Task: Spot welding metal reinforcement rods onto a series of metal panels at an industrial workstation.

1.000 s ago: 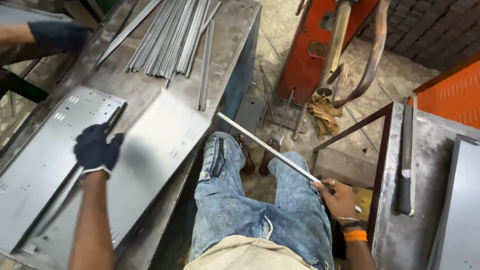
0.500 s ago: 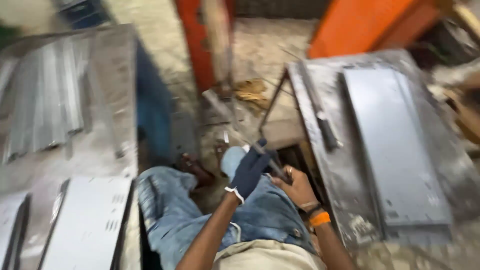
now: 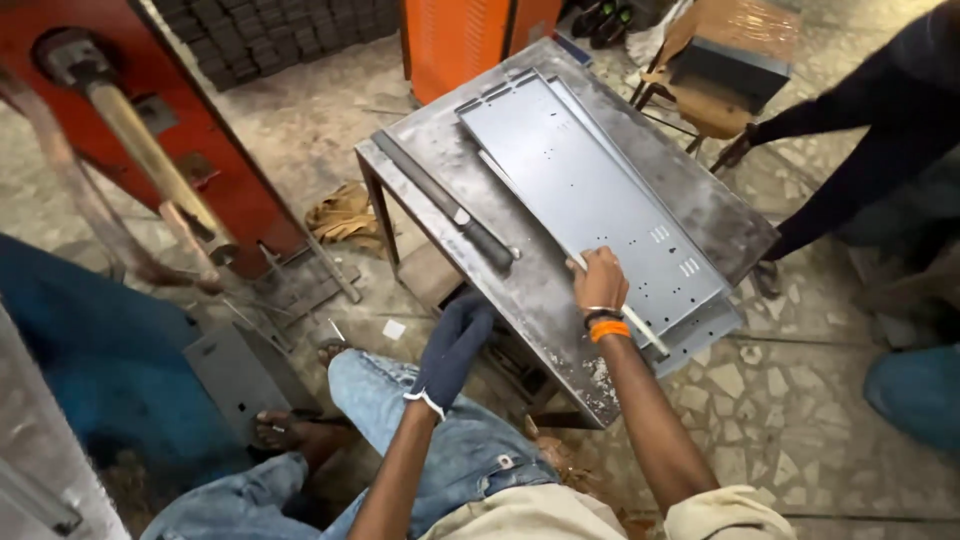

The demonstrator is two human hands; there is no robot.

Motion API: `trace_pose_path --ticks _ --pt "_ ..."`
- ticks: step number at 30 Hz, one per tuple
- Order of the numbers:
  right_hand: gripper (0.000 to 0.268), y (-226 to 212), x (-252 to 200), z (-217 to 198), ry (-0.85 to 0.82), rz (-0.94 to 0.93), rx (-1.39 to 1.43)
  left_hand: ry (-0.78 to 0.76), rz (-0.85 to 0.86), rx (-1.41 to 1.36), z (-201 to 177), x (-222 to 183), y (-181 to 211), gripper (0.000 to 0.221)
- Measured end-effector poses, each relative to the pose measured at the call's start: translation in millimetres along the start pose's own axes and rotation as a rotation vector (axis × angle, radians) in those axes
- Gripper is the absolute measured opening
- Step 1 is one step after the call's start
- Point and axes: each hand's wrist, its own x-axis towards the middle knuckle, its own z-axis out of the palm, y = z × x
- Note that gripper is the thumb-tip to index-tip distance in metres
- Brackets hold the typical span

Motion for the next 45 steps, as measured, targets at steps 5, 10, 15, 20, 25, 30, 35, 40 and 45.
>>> trace_pose_path --ticks 5,10,15,20,25,30,35,40,45 --pt "0.026 19 -9 22 0.041 0.201 -0.037 -0.045 -0.107 -0.026 0 -3 -11 0.042" --pt "0.025 33 19 0 -0.122 0.284 -0.033 -0.086 -0.128 0.031 7 -5 2 0.041" --pt "0.02 23 52 -48 -0.23 0.21 0.006 -0.097 -0.156 0.078 25 6 2 0.046" --pt "0.038 -7 55 -80 -0.358 0.106 0.383 -0.161 -0.143 0.051 72 36 -31 0.07" --pt "0.028 -57 33 -106 -0.549 0.206 0.848 -0.051 -0.166 0.113 102 40 48 0.077" --pt "0.026 -67 29 -124 -0.473 0.287 0.876 0.177 -0.224 0.225 62 37 50 0.068" --pt "0.032 -57 17 -131 -0.111 0.216 0.431 0.244 -0.019 -0.204 -14 10 44 0.061" --pt "0.038 -85 9 -81 -0.402 0.232 1.056 0.356 0.065 -0.258 -52 -48 108 0.063" --pt "0.045 -192 -8 -92 -0.58 0.072 1.318 0.604 0.055 -0.266 -80 -110 134 0.059"
